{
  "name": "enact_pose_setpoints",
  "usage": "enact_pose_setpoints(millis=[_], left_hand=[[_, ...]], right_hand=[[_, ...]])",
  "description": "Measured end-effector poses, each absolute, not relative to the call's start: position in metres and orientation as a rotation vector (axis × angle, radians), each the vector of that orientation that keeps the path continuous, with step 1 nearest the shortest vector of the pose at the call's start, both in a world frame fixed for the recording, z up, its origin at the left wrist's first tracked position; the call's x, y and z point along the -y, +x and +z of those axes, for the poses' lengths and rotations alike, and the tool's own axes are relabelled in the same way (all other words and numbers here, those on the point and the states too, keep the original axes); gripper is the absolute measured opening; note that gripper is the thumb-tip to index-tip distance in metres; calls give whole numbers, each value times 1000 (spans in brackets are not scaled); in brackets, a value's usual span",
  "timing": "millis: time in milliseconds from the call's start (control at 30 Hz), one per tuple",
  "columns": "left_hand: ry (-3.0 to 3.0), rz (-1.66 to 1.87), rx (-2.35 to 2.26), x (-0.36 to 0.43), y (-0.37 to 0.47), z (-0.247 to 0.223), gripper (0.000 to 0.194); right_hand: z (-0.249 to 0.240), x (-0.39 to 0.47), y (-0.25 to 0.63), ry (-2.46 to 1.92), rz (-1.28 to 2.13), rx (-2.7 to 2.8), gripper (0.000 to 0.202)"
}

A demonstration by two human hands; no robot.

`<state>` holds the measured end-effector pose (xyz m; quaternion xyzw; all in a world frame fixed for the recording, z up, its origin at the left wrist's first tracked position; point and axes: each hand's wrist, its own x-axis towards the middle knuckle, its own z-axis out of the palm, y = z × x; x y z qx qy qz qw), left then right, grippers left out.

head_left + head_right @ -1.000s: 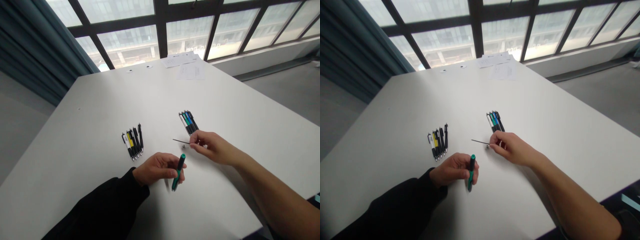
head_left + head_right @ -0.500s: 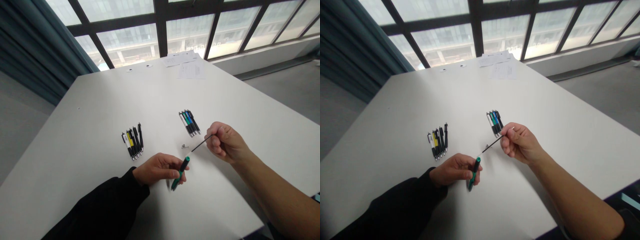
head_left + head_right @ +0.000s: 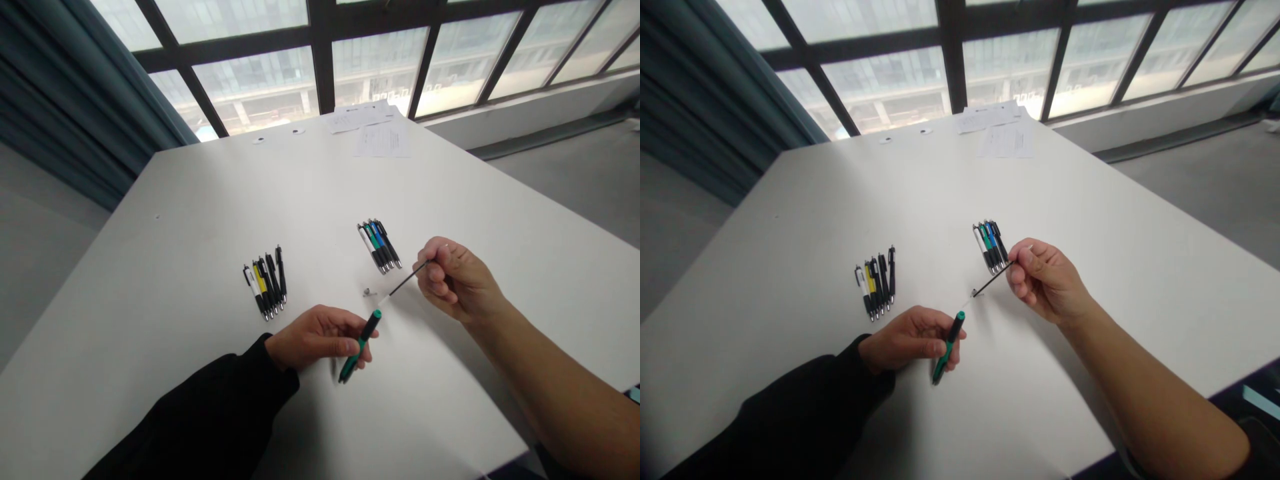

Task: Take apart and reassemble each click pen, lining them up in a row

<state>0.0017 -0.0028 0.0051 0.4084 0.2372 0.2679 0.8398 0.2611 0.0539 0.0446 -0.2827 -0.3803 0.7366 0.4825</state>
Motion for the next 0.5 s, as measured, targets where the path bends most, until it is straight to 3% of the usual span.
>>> enact_pose_setpoints(millis=[333,500], left_hand=[[855,553,-554,1,5,7,35],[877,564,-566,1,4,8,35]], right_hand=[[39,-48,253,-696,1946,1284,18],[37,-44,245,-608,2024,1444,46]])
